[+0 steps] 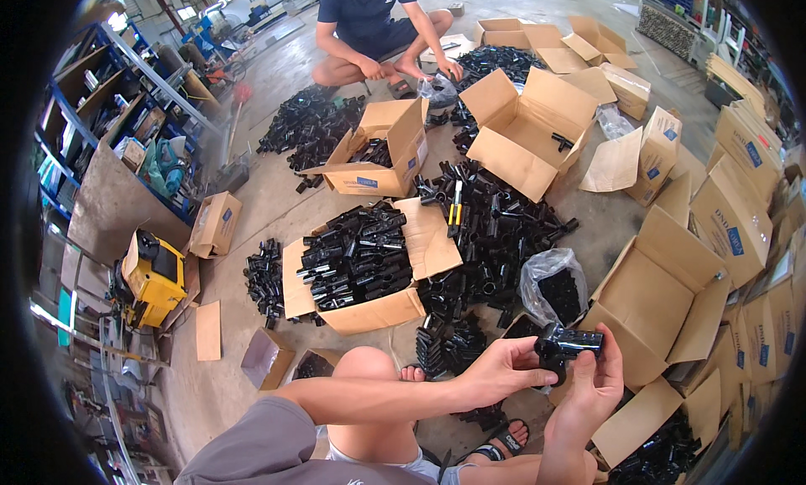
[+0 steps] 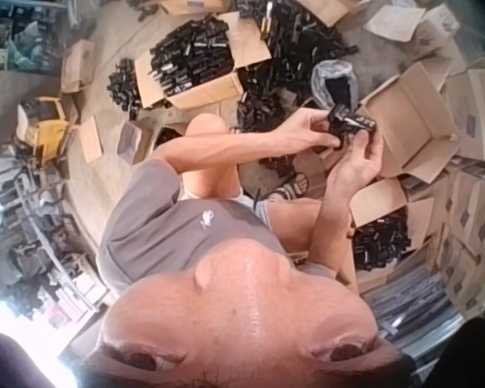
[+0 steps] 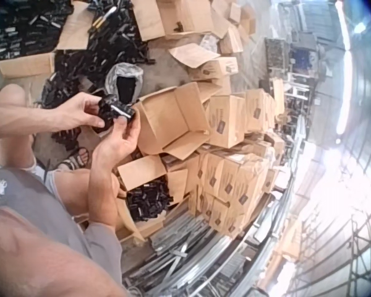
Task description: The person joins small black metal pieces with screws and sorts them into boxes.
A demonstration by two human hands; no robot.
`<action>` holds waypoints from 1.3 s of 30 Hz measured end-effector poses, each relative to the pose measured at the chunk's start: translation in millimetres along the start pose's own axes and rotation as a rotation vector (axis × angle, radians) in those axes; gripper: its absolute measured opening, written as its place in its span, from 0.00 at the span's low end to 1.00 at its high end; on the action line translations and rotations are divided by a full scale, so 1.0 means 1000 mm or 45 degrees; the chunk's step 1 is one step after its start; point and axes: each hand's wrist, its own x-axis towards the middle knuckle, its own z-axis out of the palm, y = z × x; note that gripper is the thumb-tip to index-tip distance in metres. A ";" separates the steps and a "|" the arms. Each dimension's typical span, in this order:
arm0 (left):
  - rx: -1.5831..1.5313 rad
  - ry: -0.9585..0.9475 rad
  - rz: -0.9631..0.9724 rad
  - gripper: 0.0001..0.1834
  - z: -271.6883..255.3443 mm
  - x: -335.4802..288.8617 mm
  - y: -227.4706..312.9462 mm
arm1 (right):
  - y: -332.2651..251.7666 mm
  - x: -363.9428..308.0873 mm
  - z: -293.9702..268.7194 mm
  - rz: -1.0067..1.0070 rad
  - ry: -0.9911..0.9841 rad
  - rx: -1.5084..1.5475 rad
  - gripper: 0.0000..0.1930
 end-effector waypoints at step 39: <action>0.594 -0.027 0.020 0.23 -0.049 -0.003 0.048 | -0.017 0.028 -0.030 0.262 -0.658 -0.647 0.20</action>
